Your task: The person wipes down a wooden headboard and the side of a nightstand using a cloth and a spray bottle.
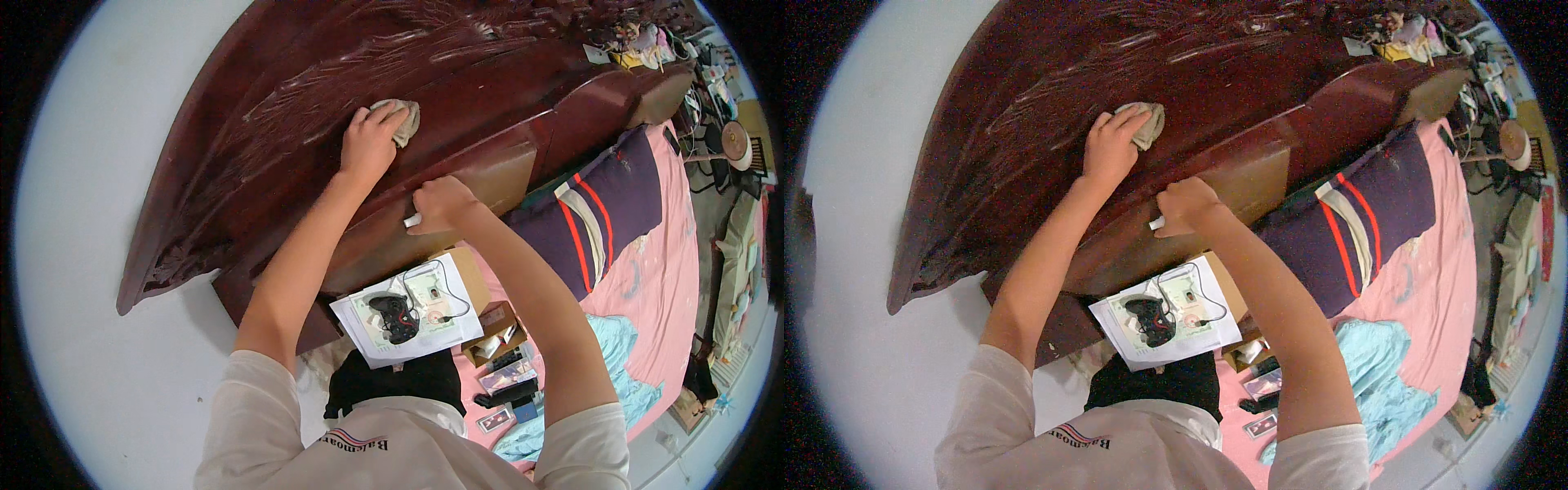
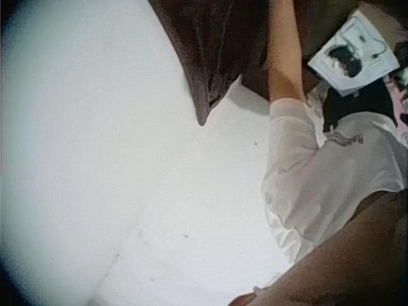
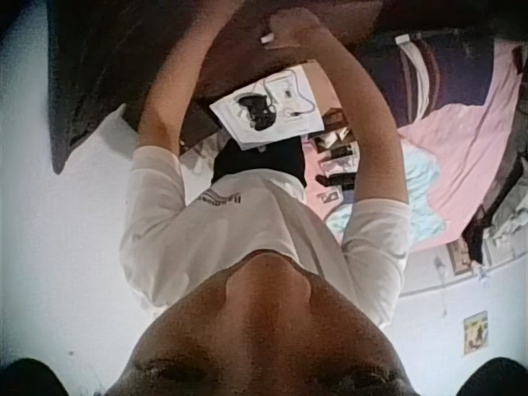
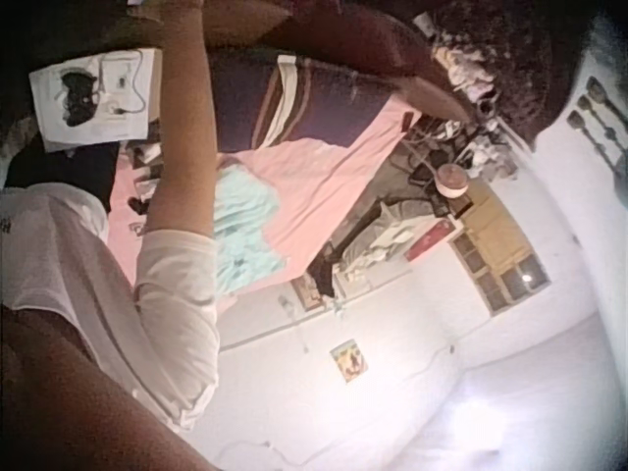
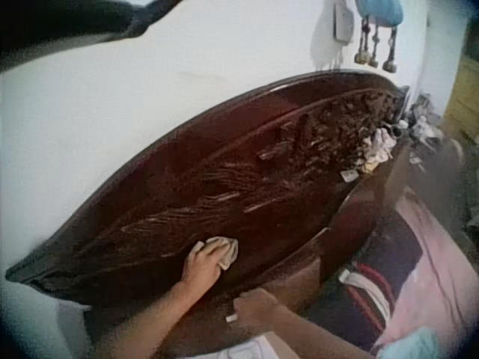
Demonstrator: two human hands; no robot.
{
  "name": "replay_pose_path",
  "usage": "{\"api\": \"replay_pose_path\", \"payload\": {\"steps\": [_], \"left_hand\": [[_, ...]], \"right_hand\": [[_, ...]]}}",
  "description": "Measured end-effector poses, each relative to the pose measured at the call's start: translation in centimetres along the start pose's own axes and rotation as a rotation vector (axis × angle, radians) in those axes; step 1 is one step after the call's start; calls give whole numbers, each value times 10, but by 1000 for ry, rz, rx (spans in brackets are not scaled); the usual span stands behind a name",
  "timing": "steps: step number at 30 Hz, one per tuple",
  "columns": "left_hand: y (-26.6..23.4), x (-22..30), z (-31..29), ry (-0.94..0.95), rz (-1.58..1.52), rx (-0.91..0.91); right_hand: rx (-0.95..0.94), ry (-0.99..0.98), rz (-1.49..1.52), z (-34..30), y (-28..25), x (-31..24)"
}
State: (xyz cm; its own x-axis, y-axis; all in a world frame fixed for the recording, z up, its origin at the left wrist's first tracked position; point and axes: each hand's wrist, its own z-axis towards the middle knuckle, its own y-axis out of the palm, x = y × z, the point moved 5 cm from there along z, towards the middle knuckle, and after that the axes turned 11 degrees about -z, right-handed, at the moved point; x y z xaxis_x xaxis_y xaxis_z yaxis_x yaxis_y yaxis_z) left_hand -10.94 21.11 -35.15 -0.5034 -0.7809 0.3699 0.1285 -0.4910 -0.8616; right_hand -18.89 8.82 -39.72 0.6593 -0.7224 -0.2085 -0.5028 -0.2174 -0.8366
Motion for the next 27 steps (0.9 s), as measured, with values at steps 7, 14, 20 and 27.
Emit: {"api": "replay_pose_path", "payload": {"steps": [7, 14, 20, 27], "left_hand": [[15, 9, 11, -5, -11, -75], [56, 35, 51, 158, -45, 85], [96, 58, 93, 411, -34, 127], [107, 97, 141, 156, -47, -118]], "right_hand": [[22, 30, -17, 0, 7, 5], [8, 38, -87, 1, 7, 2], [70, 15, -57, 17, 5, -12], [515, -119, -215, 8, 32, 12]]}}
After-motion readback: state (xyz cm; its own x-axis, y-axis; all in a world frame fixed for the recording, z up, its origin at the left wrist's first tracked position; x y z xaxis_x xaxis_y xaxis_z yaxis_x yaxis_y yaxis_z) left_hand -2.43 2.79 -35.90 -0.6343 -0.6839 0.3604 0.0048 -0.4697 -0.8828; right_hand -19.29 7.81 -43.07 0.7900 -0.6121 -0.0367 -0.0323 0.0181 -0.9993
